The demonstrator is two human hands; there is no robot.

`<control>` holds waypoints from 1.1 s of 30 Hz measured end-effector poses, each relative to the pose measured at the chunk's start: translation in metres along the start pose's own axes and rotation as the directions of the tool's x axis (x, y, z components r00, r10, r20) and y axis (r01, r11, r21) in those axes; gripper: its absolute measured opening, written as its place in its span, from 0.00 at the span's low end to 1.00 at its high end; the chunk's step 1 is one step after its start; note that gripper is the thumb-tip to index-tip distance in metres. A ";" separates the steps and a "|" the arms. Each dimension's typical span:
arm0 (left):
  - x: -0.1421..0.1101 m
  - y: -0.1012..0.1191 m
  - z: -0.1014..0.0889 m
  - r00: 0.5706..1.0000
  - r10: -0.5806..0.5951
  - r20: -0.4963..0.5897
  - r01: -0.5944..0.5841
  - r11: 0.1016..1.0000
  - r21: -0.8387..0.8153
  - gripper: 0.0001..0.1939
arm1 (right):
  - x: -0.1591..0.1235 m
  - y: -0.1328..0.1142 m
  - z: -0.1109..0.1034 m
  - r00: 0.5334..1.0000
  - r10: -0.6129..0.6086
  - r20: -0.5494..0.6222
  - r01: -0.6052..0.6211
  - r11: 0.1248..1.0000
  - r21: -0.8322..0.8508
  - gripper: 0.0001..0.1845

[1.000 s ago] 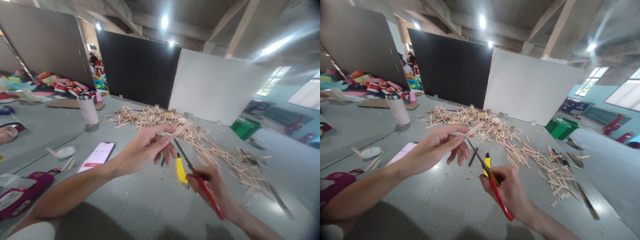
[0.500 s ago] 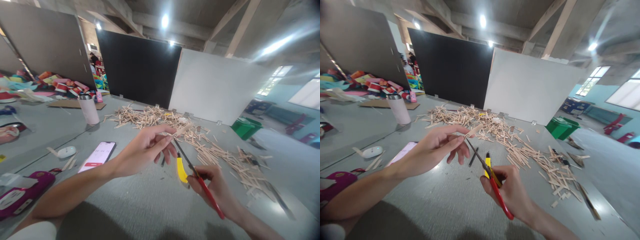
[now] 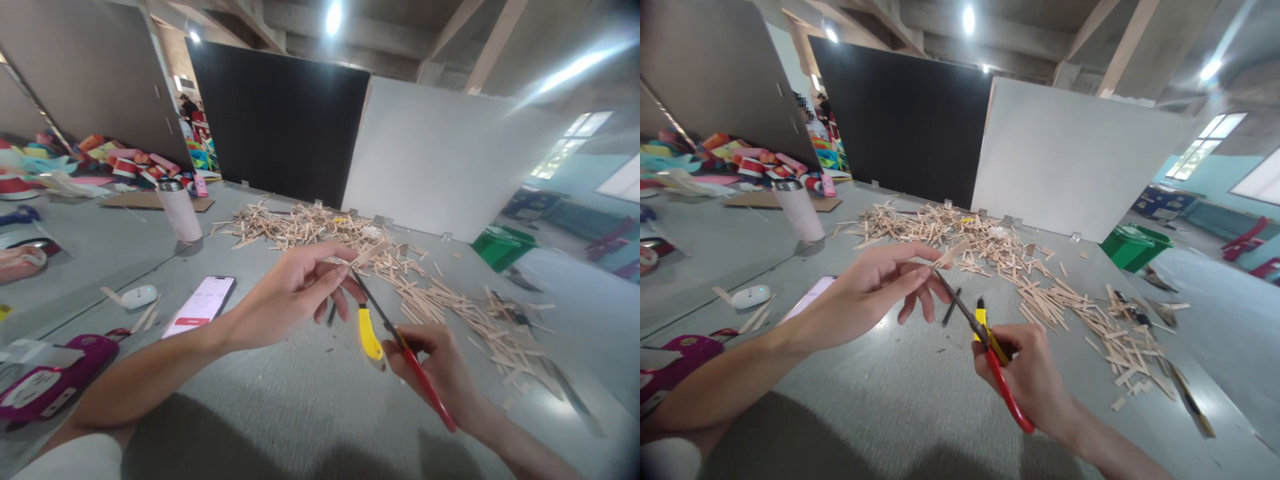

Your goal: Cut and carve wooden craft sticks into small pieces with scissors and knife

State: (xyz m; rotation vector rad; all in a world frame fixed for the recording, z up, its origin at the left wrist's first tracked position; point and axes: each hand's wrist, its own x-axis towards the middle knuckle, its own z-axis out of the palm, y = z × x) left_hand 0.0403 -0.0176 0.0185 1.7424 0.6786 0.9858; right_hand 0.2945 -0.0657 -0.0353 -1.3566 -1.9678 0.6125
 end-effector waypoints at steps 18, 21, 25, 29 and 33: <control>-0.031 -0.186 0.067 0.982 -0.167 0.088 0.182 0.959 -0.216 0.20 | -0.038 0.135 0.031 0.984 0.108 0.140 -0.044 0.918 -0.393 0.17; -0.035 -0.193 0.066 0.975 -0.190 0.115 0.210 0.956 -0.202 0.21 | -0.037 0.134 0.029 0.980 0.075 0.186 0.003 0.922 -0.388 0.17; -0.034 -0.190 0.063 0.973 -0.197 0.120 0.218 0.954 -0.204 0.20 | -0.034 0.124 0.025 0.977 0.018 0.214 0.071 0.914 -0.400 0.19; -0.034 -0.191 0.063 0.973 -0.192 0.127 0.216 0.952 -0.218 0.19 | -0.035 0.123 0.026 0.980 -0.017 0.201 0.101 0.904 -0.415 0.19; -0.035 -0.193 0.062 0.972 -0.191 0.137 0.217 0.954 -0.206 0.20 | -0.036 0.123 0.025 0.976 -0.010 0.217 0.102 0.903 -0.417 0.17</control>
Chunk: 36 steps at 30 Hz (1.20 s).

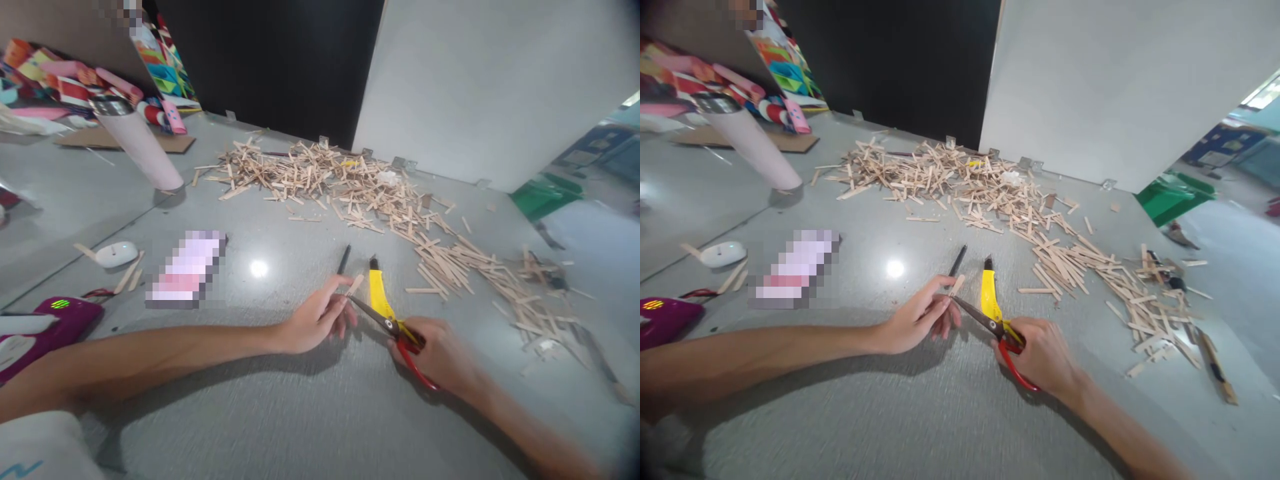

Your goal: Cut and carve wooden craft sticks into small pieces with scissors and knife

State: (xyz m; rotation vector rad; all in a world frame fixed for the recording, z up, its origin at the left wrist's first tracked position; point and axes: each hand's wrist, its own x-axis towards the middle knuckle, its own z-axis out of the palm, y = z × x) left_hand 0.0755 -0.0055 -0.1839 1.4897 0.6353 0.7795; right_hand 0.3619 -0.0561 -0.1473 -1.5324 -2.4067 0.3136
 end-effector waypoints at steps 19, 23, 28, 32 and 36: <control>0.001 -0.001 -0.002 1.000 -0.003 0.020 0.004 0.999 -0.036 0.17 | 0.001 0.008 0.006 1.000 0.002 0.007 -0.002 1.000 0.031 0.15; 0.002 -0.003 -0.003 1.000 -0.012 0.027 0.014 0.998 -0.060 0.17 | 0.000 0.010 0.009 1.000 0.007 0.012 -0.008 1.000 0.029 0.16; 0.002 -0.001 -0.005 0.996 -0.022 0.090 0.032 0.994 -0.108 0.17 | -0.004 0.017 0.016 0.997 -0.065 -0.049 0.064 0.998 -0.026 0.15; 0.001 0.006 -0.007 0.986 -0.008 0.166 0.036 0.986 -0.162 0.16 | -0.008 0.020 0.020 0.979 -0.153 -0.131 0.147 0.987 -0.059 0.14; 0.001 0.009 -0.008 0.967 0.012 0.253 0.047 0.973 -0.226 0.17 | -0.005 0.021 0.018 0.933 -0.285 -0.220 0.271 0.958 -0.093 0.16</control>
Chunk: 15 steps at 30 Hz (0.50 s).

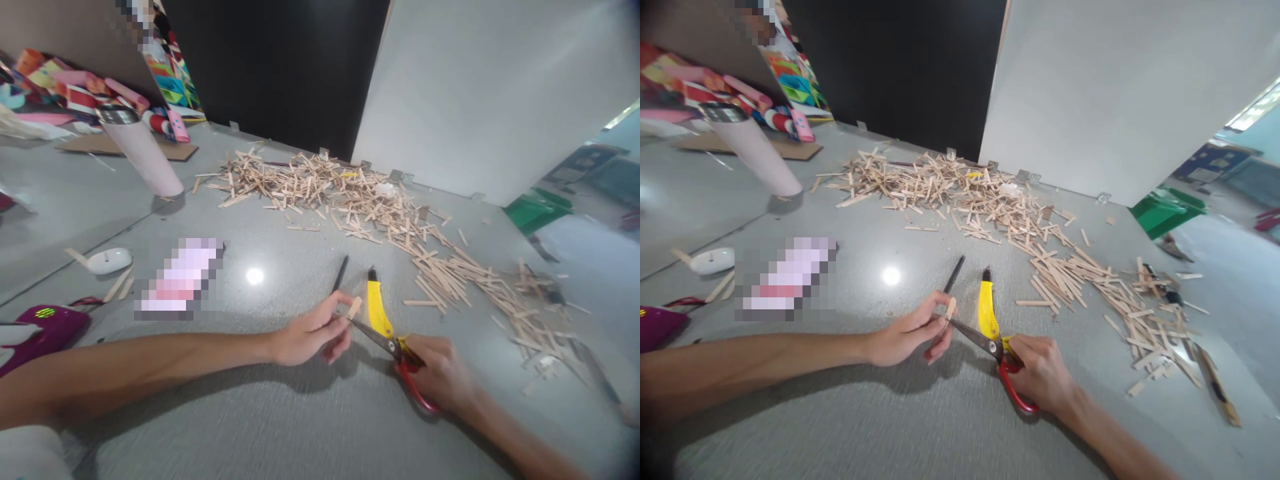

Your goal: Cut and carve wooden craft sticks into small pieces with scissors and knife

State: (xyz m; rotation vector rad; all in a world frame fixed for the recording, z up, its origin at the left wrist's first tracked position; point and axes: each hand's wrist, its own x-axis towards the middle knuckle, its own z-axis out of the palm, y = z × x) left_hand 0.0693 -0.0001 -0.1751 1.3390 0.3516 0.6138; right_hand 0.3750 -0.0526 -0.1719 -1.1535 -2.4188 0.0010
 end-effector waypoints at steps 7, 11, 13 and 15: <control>0.002 -0.008 0.001 0.997 0.070 -0.012 -0.069 0.996 0.058 0.17 | -0.001 0.010 0.005 0.991 -0.117 -0.064 0.110 0.989 -0.094 0.18; 0.002 -0.007 0.002 0.991 0.013 -0.135 0.002 0.993 0.114 0.19 | -0.009 0.010 0.008 0.997 -0.063 -0.048 0.052 0.978 -0.203 0.16; 0.003 -0.006 0.002 0.981 -0.021 -0.193 0.049 0.989 0.139 0.20 | -0.009 0.007 0.006 0.998 -0.054 -0.039 0.042 0.964 -0.261 0.15; 0.002 -0.005 0.003 0.972 -0.033 -0.231 0.075 0.981 0.176 0.21 | -0.008 0.003 0.004 0.997 -0.066 -0.040 0.049 0.942 -0.332 0.15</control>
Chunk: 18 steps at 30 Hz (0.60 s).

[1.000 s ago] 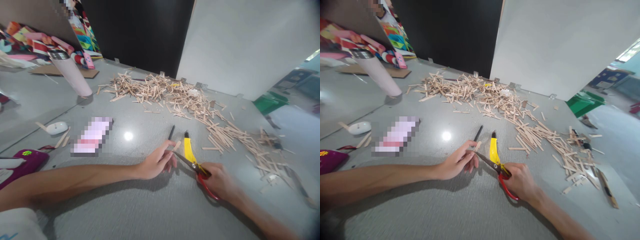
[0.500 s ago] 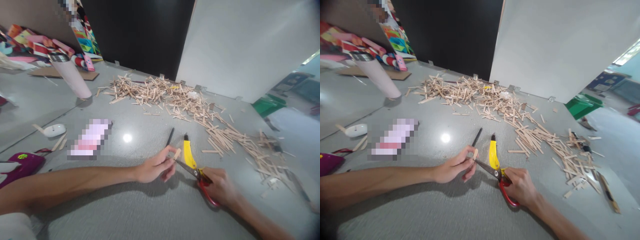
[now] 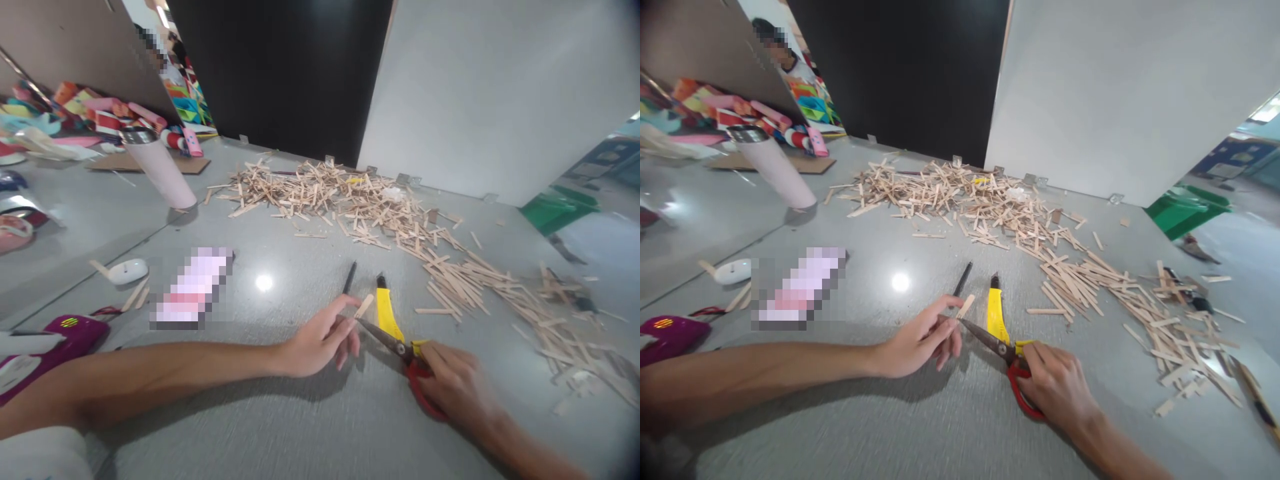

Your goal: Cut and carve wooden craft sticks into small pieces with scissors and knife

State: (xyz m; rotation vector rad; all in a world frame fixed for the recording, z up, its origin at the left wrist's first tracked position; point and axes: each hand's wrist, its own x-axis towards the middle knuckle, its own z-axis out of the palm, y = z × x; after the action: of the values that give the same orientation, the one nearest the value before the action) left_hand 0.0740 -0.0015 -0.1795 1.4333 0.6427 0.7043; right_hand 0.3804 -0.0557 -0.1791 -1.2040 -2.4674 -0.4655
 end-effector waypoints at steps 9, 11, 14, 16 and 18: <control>-0.003 0.000 0.001 0.996 -0.005 -0.094 0.015 0.993 0.113 0.23 | 0.004 -0.010 -0.009 1.000 0.026 -0.001 -0.025 0.989 -0.145 0.17; -0.004 0.001 0.001 0.995 -0.007 -0.095 0.018 0.993 0.115 0.22 | 0.006 -0.008 -0.008 0.999 0.032 -0.019 -0.034 0.993 -0.114 0.16; -0.003 0.001 0.002 0.996 -0.006 -0.089 0.014 0.995 0.095 0.21 | 0.009 -0.005 -0.005 1.000 0.028 -0.009 -0.028 1.000 -0.004 0.15; -0.003 0.001 0.002 0.997 0.008 -0.075 -0.002 0.997 0.078 0.20 | 0.009 -0.003 -0.002 1.000 0.028 0.003 -0.028 0.997 0.074 0.14; -0.003 0.001 0.002 0.997 0.028 -0.074 -0.024 0.998 0.054 0.19 | 0.008 -0.001 0.001 0.999 0.053 0.007 -0.053 0.992 0.112 0.14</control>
State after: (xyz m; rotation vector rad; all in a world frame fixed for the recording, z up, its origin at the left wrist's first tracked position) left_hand 0.0735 -0.0055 -0.1790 1.4721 0.7067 0.7693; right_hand 0.3747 -0.0506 -0.1762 -1.2220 -2.4230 -0.3059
